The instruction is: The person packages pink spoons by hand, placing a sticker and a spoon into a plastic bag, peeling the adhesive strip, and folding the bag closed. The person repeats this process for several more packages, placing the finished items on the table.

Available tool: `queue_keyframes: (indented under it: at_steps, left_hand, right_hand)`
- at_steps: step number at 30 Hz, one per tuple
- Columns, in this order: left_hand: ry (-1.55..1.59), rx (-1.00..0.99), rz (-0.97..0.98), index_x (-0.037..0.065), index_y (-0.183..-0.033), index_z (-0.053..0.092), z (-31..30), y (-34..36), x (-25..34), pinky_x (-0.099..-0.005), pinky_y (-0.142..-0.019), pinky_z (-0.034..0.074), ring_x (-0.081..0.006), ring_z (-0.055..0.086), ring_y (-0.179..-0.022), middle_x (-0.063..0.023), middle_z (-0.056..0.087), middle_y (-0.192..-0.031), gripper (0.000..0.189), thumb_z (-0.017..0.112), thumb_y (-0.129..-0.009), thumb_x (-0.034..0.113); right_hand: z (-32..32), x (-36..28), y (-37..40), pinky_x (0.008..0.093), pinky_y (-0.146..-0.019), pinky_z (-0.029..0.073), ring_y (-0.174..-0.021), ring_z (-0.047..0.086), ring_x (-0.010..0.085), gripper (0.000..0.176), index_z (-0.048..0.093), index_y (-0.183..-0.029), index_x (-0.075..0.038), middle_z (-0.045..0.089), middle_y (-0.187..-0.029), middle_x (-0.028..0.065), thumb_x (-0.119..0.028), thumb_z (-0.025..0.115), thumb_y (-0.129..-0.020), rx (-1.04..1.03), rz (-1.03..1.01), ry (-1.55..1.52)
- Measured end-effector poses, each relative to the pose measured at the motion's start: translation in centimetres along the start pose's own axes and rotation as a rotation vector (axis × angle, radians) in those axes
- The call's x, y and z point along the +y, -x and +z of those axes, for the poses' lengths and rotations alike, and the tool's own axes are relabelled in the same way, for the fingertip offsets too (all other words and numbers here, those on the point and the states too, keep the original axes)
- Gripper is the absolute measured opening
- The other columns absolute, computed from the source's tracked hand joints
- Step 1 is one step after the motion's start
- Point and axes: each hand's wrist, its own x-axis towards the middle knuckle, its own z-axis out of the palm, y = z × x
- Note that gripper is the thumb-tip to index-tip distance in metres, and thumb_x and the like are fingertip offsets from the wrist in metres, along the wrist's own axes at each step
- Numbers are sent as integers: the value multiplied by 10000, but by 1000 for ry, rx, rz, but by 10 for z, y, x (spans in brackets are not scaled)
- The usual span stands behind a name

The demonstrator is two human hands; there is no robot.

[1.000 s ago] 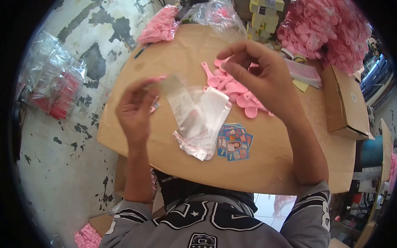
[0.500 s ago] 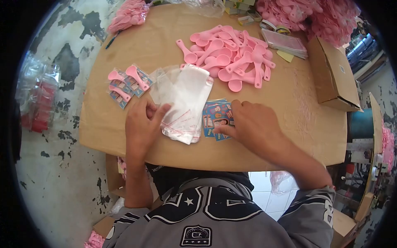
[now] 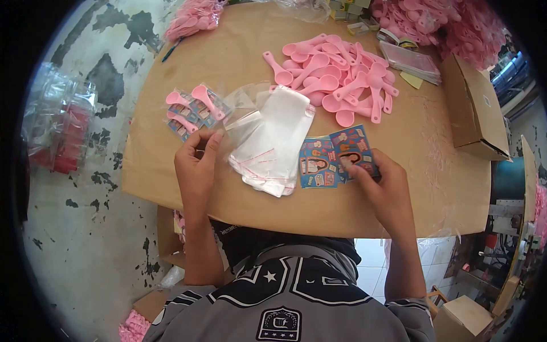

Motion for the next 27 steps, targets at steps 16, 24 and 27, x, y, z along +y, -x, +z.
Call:
queue_keyframes:
  at_steps: [16, 24, 27]
  left_hand:
    - [1010, -251, -231, -4, -1282, 593, 56, 26, 46, -359, -866, 637, -298, 759, -1039, -225, 745, -1149, 289, 667, -1032, 119]
    - [913, -295, -188, -19, -1306, 602, 70, 40, 55, -371, -852, 639, -239, 745, -1041, -192, 746, -1134, 327, 673, -1024, 131]
    - [958, -326, -184, -22, -1316, 599, 74, 39, 53, -365, -875, 625, -210, 738, -1024, -167, 749, -1112, 326, 664, -1027, 115]
  right_hand:
    - [42, -13, 12, 207, -612, 492, -697, 603, 43, 270, 643, -1205, 10, 669, -879, 0, -205, 675, -1045, -76, 10, -493]
    - [52, -15, 3, 211, -605, 495, -691, 619, 52, 271, 645, -1184, 13, 667, -871, 9, -219, 673, -1048, -35, -41, -582]
    - [50, -14, 4, 215, -599, 496, -673, 618, 53, 265, 663, -1185, 12, 675, -874, 11, -210, 680, -1041, -129, -23, -509]
